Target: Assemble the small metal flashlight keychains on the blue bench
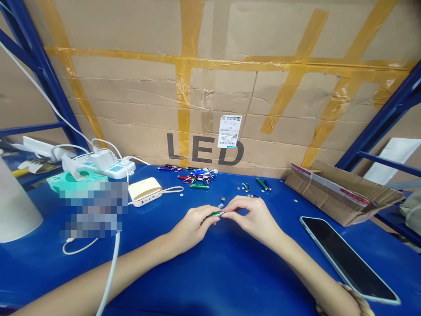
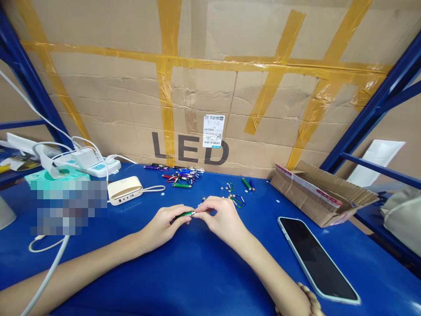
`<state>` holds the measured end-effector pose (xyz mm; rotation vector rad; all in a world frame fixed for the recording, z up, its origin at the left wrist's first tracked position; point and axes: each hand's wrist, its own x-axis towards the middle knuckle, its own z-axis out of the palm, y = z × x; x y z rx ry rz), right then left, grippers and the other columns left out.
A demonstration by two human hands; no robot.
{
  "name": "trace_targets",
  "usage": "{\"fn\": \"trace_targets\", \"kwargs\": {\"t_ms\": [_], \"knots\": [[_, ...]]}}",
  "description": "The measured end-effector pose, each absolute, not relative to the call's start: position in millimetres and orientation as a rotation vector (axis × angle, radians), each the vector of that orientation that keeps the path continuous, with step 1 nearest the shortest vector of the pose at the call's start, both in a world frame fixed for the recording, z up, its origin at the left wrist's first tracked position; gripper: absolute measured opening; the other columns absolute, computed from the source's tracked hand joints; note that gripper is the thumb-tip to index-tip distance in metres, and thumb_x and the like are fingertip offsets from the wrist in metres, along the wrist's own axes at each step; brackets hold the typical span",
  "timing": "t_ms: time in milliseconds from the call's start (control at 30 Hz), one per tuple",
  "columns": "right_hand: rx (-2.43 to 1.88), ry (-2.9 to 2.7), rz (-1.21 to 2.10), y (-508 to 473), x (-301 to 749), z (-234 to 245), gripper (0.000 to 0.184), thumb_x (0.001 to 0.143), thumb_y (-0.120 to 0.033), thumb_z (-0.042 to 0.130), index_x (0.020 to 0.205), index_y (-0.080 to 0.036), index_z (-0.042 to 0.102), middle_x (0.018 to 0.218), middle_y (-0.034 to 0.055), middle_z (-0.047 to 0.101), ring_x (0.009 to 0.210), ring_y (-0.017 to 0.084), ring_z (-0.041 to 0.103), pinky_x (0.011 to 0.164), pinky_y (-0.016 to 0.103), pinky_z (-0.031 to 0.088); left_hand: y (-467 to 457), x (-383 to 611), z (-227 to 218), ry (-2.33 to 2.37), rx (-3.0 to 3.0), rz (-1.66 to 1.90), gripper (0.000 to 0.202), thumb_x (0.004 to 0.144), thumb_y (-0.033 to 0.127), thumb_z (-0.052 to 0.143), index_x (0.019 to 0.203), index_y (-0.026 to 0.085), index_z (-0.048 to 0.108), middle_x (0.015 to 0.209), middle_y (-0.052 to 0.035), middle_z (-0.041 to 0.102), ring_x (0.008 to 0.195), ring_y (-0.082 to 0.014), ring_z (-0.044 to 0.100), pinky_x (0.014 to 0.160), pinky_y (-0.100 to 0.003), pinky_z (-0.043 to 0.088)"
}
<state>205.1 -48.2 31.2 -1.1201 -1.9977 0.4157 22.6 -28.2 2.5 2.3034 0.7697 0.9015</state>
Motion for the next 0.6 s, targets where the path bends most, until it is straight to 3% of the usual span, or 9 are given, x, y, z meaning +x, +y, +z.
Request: {"fn": "trace_targets", "kwargs": {"t_ms": [200, 433, 600], "knots": [[-1.255, -2.005, 0.509, -50.3, 201.9, 27.2, 0.011, 0.071, -0.024, 0.064, 0.062, -0.019, 0.067, 0.064, 0.0026, 0.067, 0.057, 0.014, 0.060, 0.055, 0.025, 0.046, -25.9, 19.4, -4.2, 0.707, 2.489, 0.975, 0.023, 0.089, 0.023, 0.044, 0.098, 0.017, 0.064, 0.084, -0.0061, 0.067, 0.075, -0.0161, 0.058, 0.072, -0.026, 0.045], [-1.293, -1.566, 1.391, -51.5, 199.0, 31.5, 0.029, 0.053, -0.039, 0.077, 0.058, -0.014, 0.064, 0.052, -0.0005, 0.061, 0.048, 0.010, 0.056, 0.051, 0.022, 0.046, -27.4, 13.5, -0.7, 0.572, 2.697, 1.096, 0.029, 0.092, 0.021, 0.038, 0.111, 0.017, 0.058, 0.086, -0.0076, 0.068, 0.073, -0.0161, 0.056, 0.068, -0.029, 0.041], [-1.276, -1.404, 1.534, -47.7, 199.7, 29.8, 0.035, 0.050, -0.044, 0.077, 0.059, -0.013, 0.064, 0.055, -0.0013, 0.060, 0.049, 0.007, 0.056, 0.053, 0.020, 0.047, -26.6, 18.7, -0.1, 0.703, 2.532, 1.099, 0.023, 0.089, 0.021, 0.043, 0.102, 0.018, 0.061, 0.087, -0.0063, 0.067, 0.076, -0.0162, 0.058, 0.073, -0.029, 0.044]]}}
